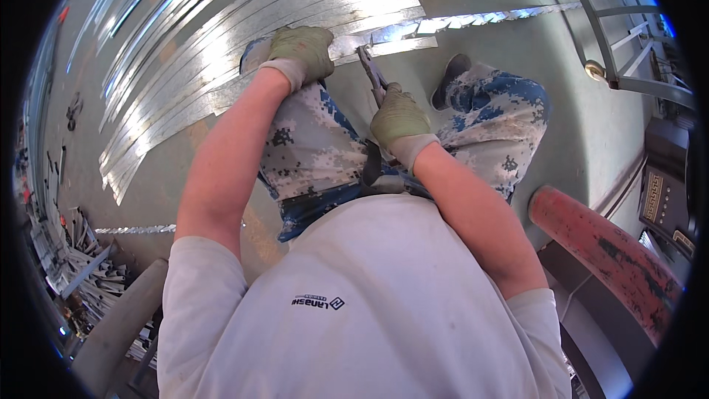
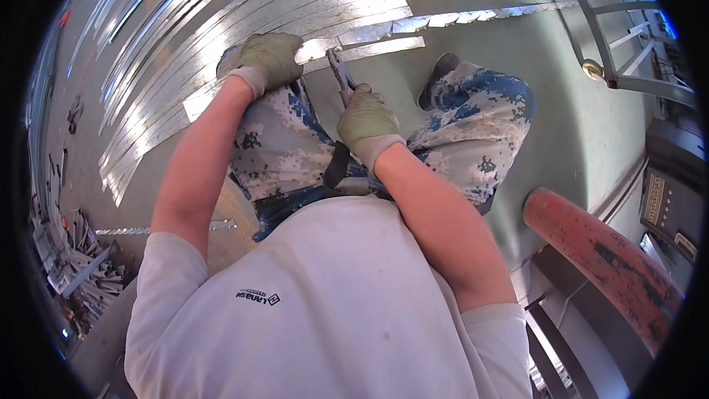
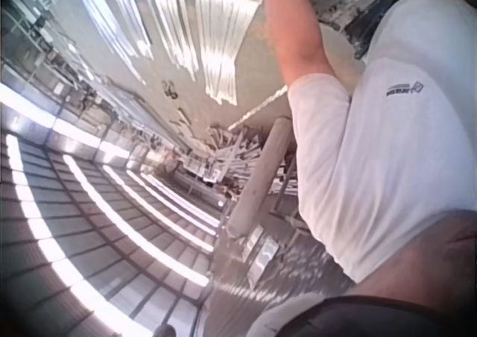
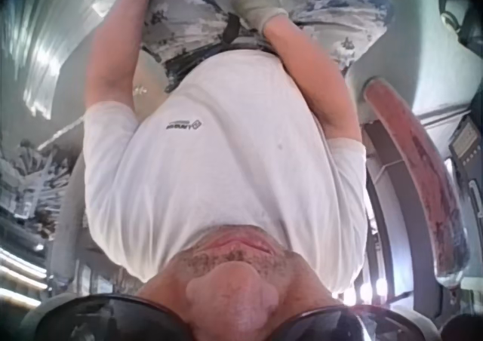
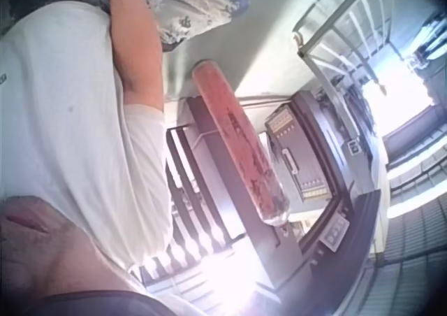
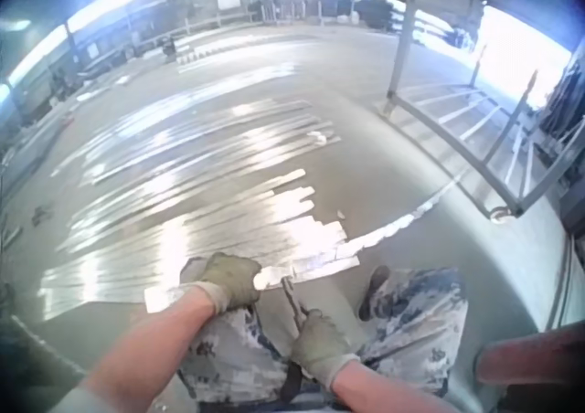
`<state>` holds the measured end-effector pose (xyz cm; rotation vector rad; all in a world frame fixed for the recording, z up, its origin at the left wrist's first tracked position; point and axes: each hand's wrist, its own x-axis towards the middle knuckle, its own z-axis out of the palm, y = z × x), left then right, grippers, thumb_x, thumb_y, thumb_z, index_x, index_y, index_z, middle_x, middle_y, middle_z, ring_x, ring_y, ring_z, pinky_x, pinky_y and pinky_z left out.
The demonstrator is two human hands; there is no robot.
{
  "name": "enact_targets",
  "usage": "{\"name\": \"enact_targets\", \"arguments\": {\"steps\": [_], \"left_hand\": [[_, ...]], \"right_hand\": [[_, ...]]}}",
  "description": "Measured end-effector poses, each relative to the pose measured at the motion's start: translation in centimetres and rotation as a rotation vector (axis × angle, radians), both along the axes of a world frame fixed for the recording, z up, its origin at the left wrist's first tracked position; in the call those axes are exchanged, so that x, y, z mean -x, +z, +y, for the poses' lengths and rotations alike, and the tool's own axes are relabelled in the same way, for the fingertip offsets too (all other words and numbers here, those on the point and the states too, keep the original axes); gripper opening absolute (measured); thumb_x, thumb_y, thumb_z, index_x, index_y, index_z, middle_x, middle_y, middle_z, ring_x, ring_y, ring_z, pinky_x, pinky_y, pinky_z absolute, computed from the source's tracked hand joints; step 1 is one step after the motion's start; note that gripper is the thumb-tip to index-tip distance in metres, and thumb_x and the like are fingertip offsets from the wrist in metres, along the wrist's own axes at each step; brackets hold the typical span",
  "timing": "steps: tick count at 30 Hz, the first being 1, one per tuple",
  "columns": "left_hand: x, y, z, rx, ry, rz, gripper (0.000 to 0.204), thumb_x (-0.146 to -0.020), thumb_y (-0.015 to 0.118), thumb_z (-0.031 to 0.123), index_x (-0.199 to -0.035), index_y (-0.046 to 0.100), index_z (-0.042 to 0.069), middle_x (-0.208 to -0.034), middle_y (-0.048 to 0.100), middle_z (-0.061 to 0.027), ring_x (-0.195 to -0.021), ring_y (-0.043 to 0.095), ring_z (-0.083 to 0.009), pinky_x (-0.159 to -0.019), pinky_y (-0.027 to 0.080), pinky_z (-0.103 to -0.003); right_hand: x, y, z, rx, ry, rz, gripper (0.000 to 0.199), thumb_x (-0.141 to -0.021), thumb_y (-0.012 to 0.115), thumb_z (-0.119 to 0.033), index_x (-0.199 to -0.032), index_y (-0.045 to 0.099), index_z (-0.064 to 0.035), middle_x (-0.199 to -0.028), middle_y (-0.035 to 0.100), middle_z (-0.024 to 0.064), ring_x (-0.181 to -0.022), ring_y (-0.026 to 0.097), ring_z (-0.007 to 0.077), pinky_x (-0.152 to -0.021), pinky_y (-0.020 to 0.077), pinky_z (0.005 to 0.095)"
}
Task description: The person sits on the floor and uses tin snips to cut long, thin metal strips into shorter pieces. They repeatedly position the snips, cut, and set the pieces aside on the floor.
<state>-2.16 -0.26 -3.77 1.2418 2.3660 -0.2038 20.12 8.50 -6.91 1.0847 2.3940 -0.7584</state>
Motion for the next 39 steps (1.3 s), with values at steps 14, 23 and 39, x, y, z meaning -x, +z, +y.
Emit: {"name": "enact_targets", "arguments": {"steps": [14,23,39], "left_hand": [[-0.2,0.0,1.2,0.009,0.000,0.027,0.047,-0.089,0.078,0.033,-0.131,0.082,0.011,-0.130,0.083,-0.0191,-0.123,0.079,-0.0400,-0.106,0.061,-0.049],[-1.8,4.9,-2.1,-0.186,0.108,0.013,0.071,-0.097,0.075,0.057,-0.150,0.070,0.010,-0.156,0.070,-0.0206,-0.148,0.063,-0.0381,-0.127,0.045,-0.050],[-3.0,6.5,-3.9,-0.084,0.078,0.230,0.071,-0.097,0.081,0.055,-0.151,0.069,0.011,-0.133,0.077,-0.0181,-0.125,0.073,-0.0405,-0.105,0.060,-0.053]], "right_hand": [[-0.4,-2.5,0.3,-0.236,0.058,0.111,0.046,-0.122,0.048,-0.044,-0.132,0.062,-0.0007,-0.126,0.079,0.0247,-0.113,0.082,0.0437,-0.093,0.0660,0.0538],[-1.1,0.5,1.6,-0.026,-0.031,0.005,0.046,-0.121,0.048,-0.043,-0.143,0.061,-0.0058,-0.141,0.072,0.0268,-0.129,0.075,0.0470,-0.108,0.0604,0.0562],[0.2,-0.3,5.9,-0.028,-0.022,-0.014,0.041,-0.113,0.062,-0.029,-0.148,0.060,-0.0073,-0.145,0.070,0.0266,-0.132,0.074,0.0465,-0.109,0.0619,0.0551]]}}
